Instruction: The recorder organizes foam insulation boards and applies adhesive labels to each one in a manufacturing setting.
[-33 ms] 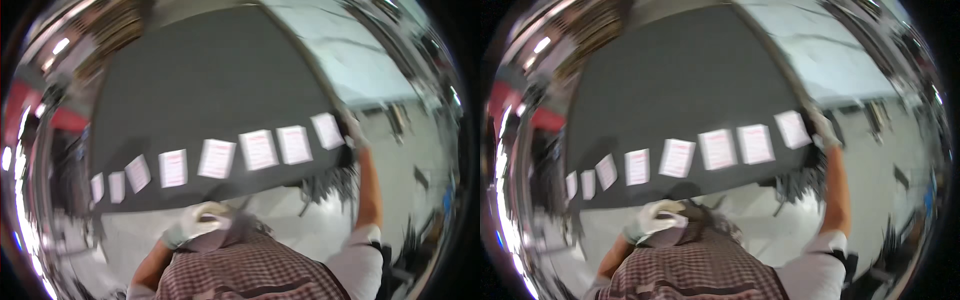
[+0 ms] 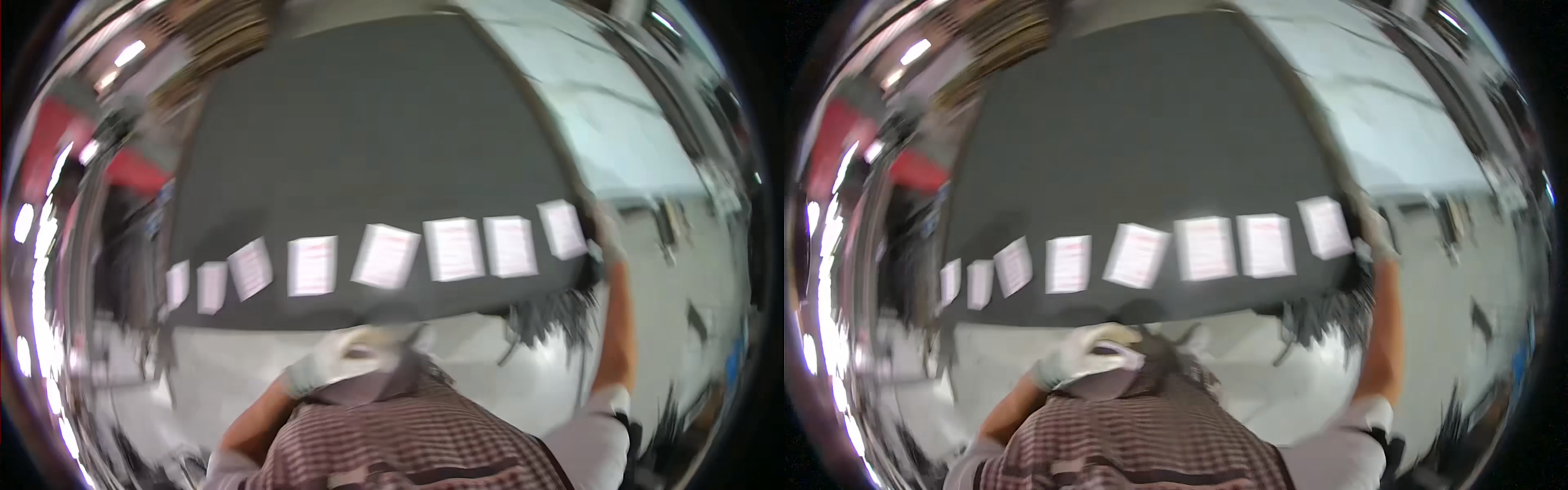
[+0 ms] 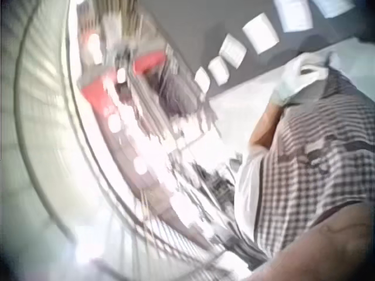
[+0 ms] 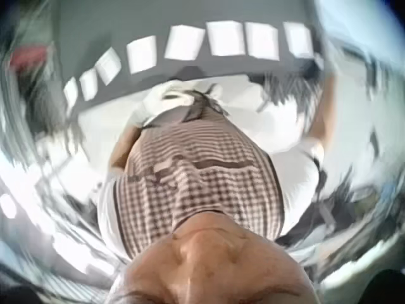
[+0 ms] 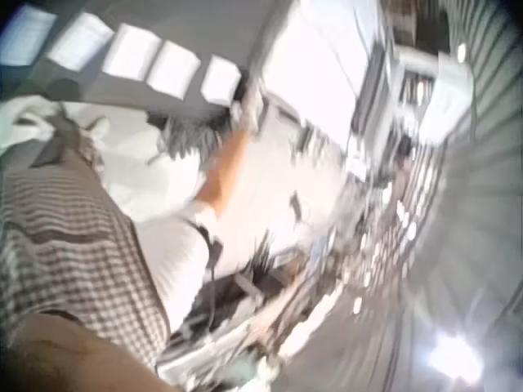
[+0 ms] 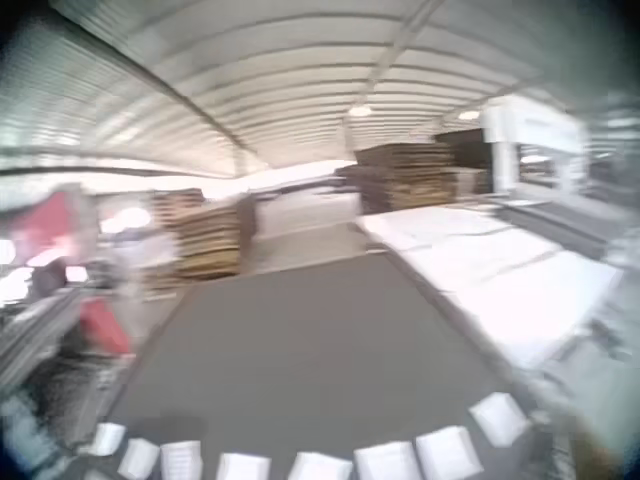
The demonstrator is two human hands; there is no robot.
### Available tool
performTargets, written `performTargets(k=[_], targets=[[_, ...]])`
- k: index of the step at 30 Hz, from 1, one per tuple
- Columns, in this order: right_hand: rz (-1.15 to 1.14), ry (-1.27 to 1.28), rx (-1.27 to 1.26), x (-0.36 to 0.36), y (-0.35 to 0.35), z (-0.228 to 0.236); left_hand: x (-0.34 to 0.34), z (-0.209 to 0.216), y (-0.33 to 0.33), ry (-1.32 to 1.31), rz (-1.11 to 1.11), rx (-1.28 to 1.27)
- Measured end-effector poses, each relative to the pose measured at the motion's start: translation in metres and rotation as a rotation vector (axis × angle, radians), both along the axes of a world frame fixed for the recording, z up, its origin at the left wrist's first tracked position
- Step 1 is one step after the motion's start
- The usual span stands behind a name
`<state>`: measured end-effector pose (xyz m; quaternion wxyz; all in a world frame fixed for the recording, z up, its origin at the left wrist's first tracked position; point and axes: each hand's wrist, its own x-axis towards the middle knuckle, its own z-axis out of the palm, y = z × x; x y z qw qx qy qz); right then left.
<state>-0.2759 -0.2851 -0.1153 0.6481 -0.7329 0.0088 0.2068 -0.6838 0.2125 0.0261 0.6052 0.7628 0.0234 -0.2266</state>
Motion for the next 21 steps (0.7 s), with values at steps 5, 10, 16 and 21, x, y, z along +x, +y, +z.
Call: performTargets(k=[5, 10, 16, 21], targets=[[0.001, 0.003, 0.190, -0.008, -0.006, -0.013, -0.031, -0.021, 0.029, -0.095, 0.005, -0.046], [-0.420, -0.359, -0.136, -0.026, -0.055, -0.035, -0.080, 0.001, 0.144, -0.298, 0.578, -0.252], [-0.756, -0.347, -0.297, -0.153, -0.048, -0.027, -0.214, 0.045, 0.380, -0.487, 1.212, -0.143], [-0.822, -0.351, -0.395, -0.232, -0.114, 0.008, -0.229, -0.040, 0.552, -0.403, 1.083, 0.021]])
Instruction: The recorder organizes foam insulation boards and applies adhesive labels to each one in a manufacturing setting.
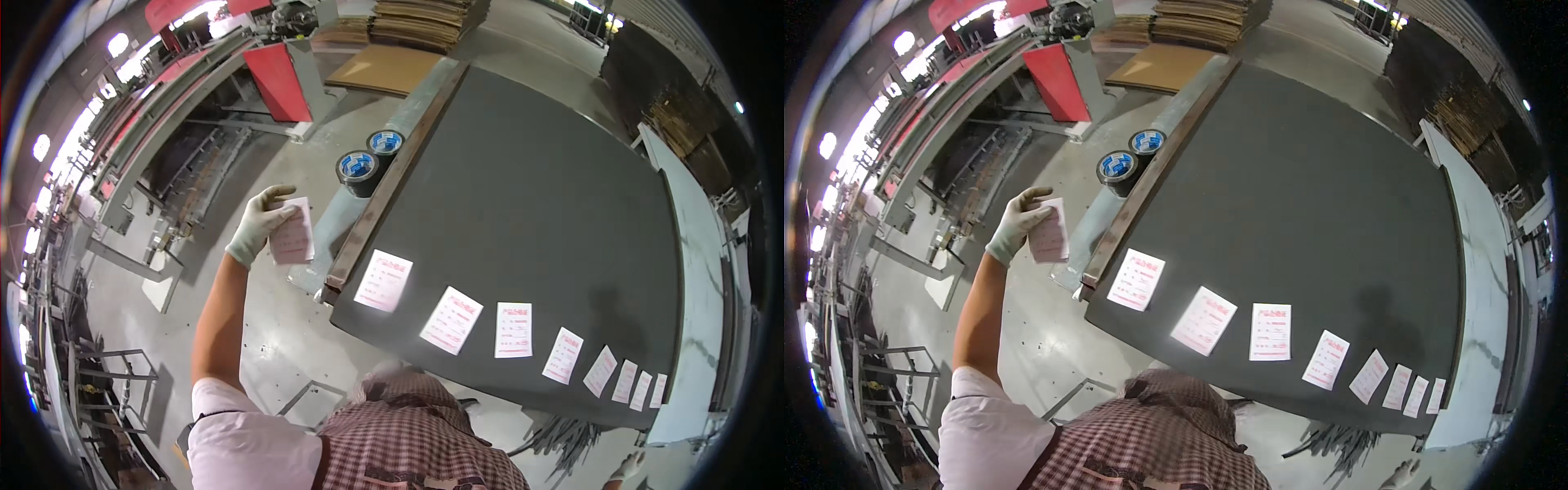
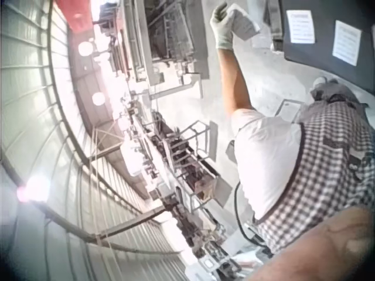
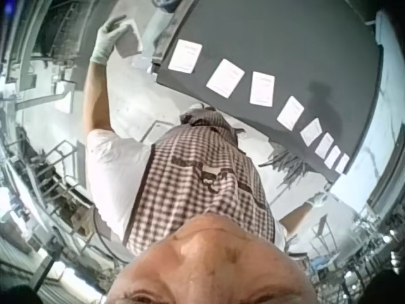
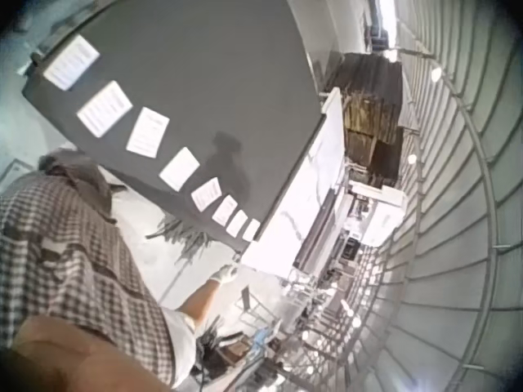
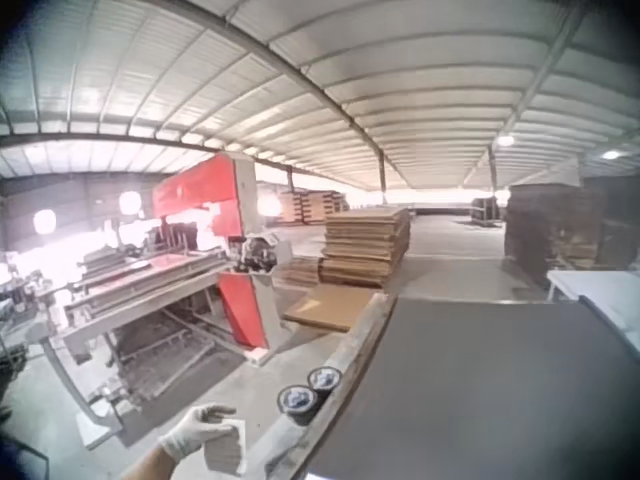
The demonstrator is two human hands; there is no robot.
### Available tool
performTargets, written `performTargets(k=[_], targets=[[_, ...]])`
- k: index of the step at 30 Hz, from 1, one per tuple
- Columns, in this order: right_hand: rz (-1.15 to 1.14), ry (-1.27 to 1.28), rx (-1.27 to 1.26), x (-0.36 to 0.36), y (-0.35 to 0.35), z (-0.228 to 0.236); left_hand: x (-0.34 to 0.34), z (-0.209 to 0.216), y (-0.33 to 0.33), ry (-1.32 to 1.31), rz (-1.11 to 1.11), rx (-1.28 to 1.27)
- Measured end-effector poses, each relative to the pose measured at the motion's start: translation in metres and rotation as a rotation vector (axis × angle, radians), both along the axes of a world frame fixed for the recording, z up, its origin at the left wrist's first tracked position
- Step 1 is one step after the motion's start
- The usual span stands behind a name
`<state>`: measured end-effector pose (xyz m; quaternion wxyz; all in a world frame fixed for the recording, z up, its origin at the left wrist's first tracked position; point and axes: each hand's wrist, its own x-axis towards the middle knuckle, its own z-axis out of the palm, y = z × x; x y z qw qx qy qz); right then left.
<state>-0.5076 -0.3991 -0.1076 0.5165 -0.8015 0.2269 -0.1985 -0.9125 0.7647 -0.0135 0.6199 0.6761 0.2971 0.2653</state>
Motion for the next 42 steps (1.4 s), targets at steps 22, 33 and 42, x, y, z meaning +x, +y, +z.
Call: performTargets(k=[22, 33, 42], targets=[[0.369, 0.427, -0.016, -0.197, 0.331, 0.102, 0.192, -0.080, -0.098, 0.078, -0.196, 0.208], [0.028, 0.596, -0.121, -0.370, 0.069, -0.047, 0.322, -0.098, -0.592, 0.138, -1.176, 0.230], [0.406, 0.617, -0.011, -0.332, -0.075, -0.044, 0.369, -0.145, -0.886, 0.368, -1.481, 0.291]])
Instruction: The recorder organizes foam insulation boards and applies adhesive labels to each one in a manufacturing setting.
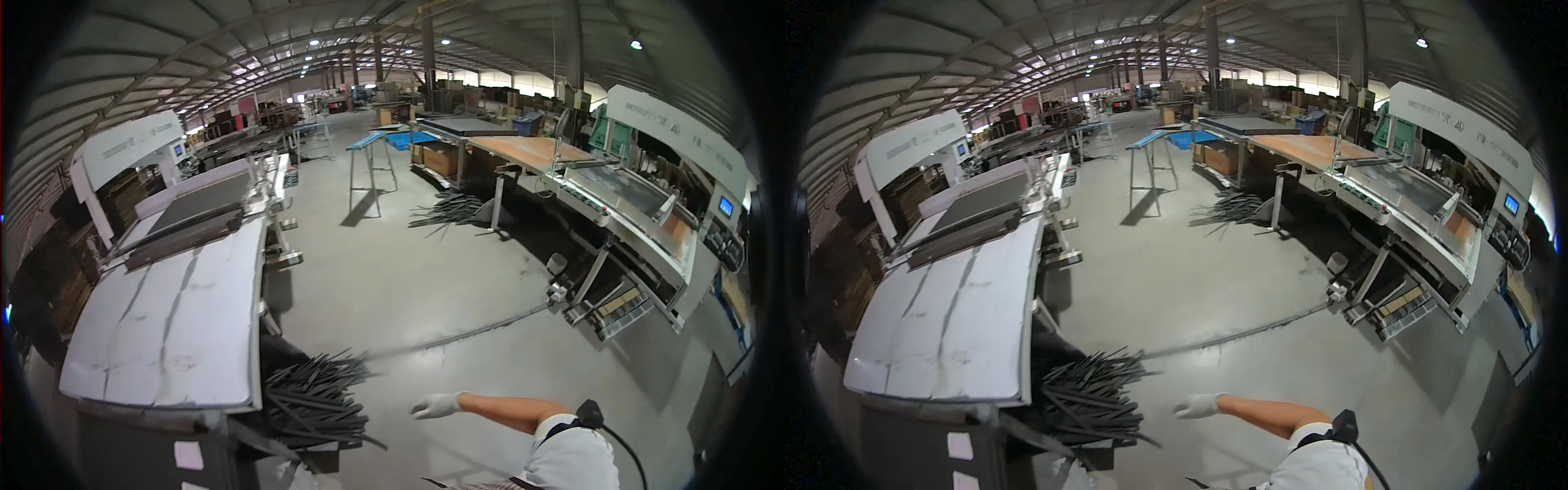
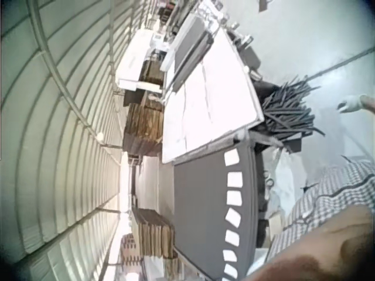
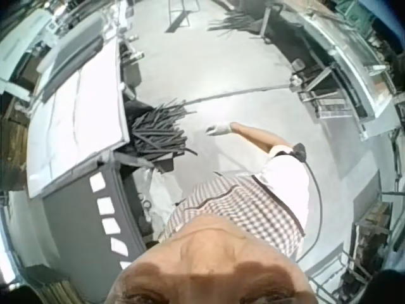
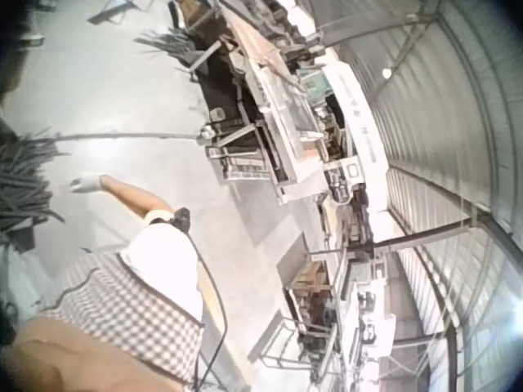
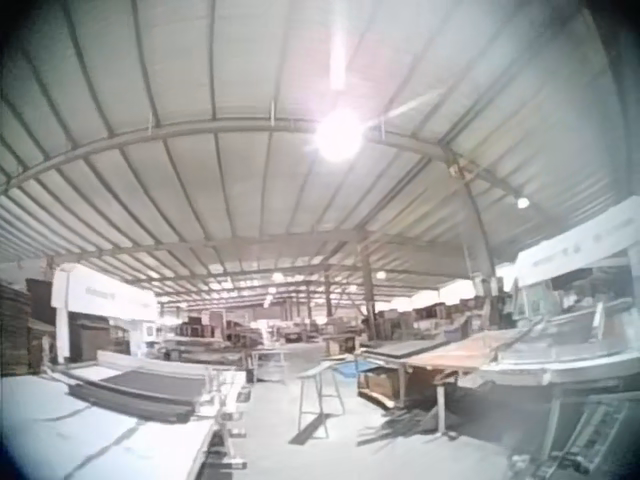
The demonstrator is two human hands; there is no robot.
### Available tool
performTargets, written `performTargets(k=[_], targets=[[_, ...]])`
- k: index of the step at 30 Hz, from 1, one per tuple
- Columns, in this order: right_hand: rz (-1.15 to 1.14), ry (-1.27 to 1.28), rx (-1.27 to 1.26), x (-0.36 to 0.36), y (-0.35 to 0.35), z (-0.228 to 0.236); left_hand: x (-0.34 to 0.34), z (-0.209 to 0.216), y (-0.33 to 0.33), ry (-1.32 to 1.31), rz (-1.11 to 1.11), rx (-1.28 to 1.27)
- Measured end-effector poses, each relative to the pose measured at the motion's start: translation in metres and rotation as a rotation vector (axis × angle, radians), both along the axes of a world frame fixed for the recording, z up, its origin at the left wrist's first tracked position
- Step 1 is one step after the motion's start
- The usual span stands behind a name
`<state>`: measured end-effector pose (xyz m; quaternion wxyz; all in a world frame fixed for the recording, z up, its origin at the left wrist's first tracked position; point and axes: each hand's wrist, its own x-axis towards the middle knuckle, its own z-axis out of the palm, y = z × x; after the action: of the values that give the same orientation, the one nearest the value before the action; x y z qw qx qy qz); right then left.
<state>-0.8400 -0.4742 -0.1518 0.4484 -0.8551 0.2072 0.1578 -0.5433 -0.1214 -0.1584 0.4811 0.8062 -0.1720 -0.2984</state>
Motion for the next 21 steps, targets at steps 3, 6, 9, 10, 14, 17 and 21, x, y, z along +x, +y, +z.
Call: performTargets(k=[3, 6, 9, 10, 14, 17, 21], targets=[[0.099, -0.220, 0.008, 0.068, -0.056, 0.029, 0.013, -0.031, -0.081, 0.057, -0.029, 0.073], [0.066, -0.319, 0.078, 0.115, -0.136, 0.010, 0.034, -0.075, -0.161, 0.109, -0.023, 0.136], [0.001, -0.255, -0.110, 0.104, -0.229, -0.023, 0.068, -0.118, -0.229, 0.156, 0.069, 0.152], [-0.070, -0.236, -0.056, 0.082, -0.258, -0.033, 0.083, -0.133, -0.253, 0.155, 0.104, 0.136], [-0.425, 0.197, -0.204, -0.114, -0.380, -0.177, 0.143, -0.082, -0.470, 0.202, 0.120, 0.381], [-1.343, -0.135, 0.436, -0.352, -0.397, -0.298, 0.117, -0.082, -0.712, 0.148, -0.328, -0.321], [-1.367, 0.370, 0.316, -0.299, -0.408, -0.192, 0.051, 0.003, -0.933, -0.209, -0.907, -0.286]])
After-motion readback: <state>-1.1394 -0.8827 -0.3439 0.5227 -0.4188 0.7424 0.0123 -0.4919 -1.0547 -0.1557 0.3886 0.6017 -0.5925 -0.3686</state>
